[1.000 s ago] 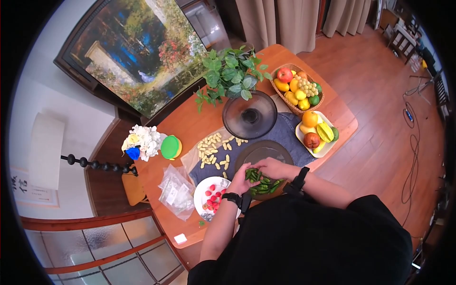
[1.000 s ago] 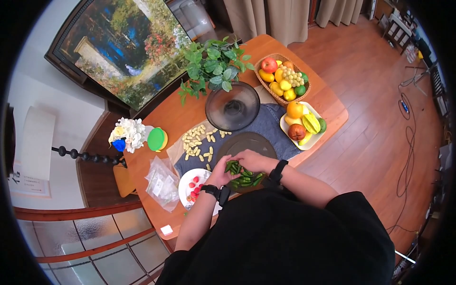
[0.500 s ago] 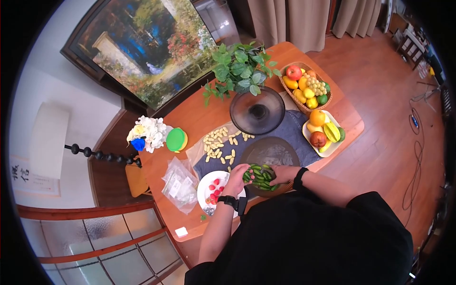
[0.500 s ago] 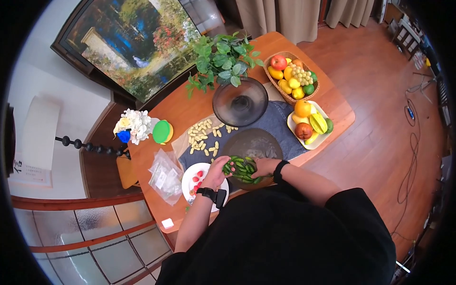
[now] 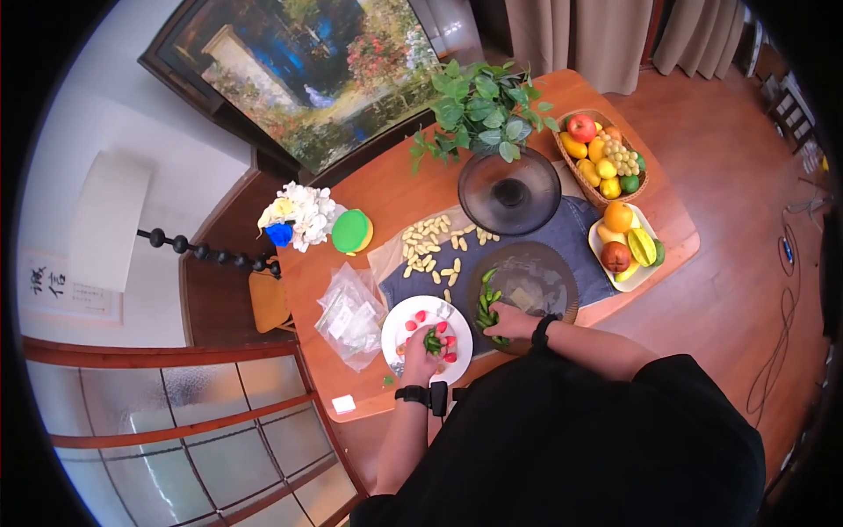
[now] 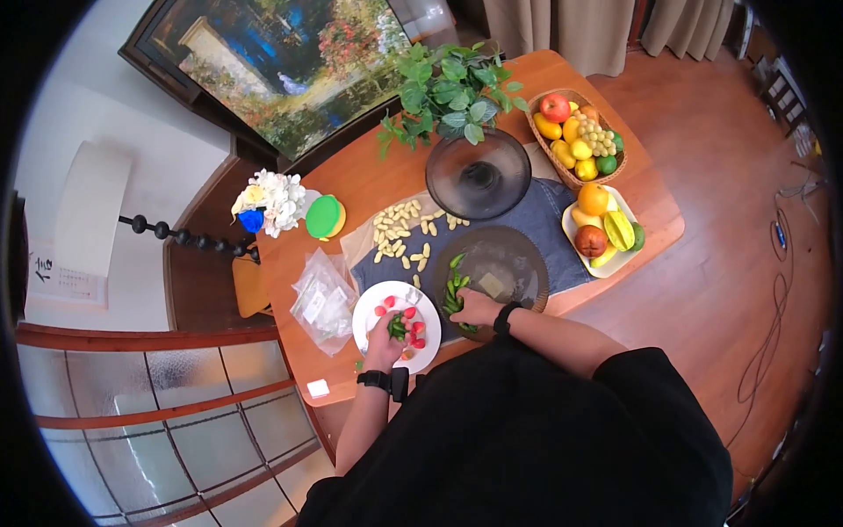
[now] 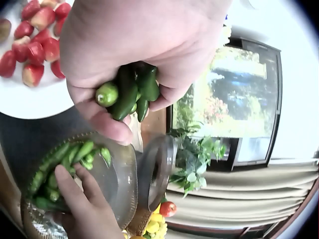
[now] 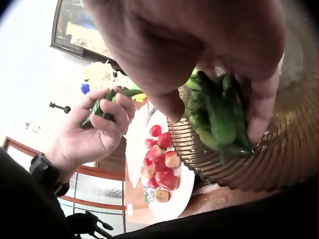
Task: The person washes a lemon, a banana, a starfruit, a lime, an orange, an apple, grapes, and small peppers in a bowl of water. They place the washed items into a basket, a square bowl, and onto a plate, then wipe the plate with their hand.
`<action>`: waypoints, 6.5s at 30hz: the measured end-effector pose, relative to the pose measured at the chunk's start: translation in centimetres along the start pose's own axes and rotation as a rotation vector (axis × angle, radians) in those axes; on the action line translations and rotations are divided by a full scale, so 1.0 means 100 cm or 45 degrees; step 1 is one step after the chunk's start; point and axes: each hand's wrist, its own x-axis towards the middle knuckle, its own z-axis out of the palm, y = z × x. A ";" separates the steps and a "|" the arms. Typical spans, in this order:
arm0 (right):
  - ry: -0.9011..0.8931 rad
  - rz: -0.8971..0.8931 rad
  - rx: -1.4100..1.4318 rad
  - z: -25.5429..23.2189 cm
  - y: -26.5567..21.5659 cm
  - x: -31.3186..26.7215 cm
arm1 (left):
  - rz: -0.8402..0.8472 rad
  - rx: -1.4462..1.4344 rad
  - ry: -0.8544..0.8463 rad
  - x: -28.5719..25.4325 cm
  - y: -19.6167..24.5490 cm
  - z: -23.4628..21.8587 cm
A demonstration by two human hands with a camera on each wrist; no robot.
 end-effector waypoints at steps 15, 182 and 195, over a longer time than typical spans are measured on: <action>0.267 -0.115 -0.163 0.029 0.004 0.019 | 0.646 0.203 0.429 0.017 0.052 -0.068; 0.132 -0.253 -0.713 -0.001 0.002 -0.012 | 0.961 1.349 0.730 0.068 0.047 -0.085; 0.082 -0.028 -0.636 -0.019 0.041 -0.042 | 0.973 1.610 0.726 0.046 0.045 -0.049</action>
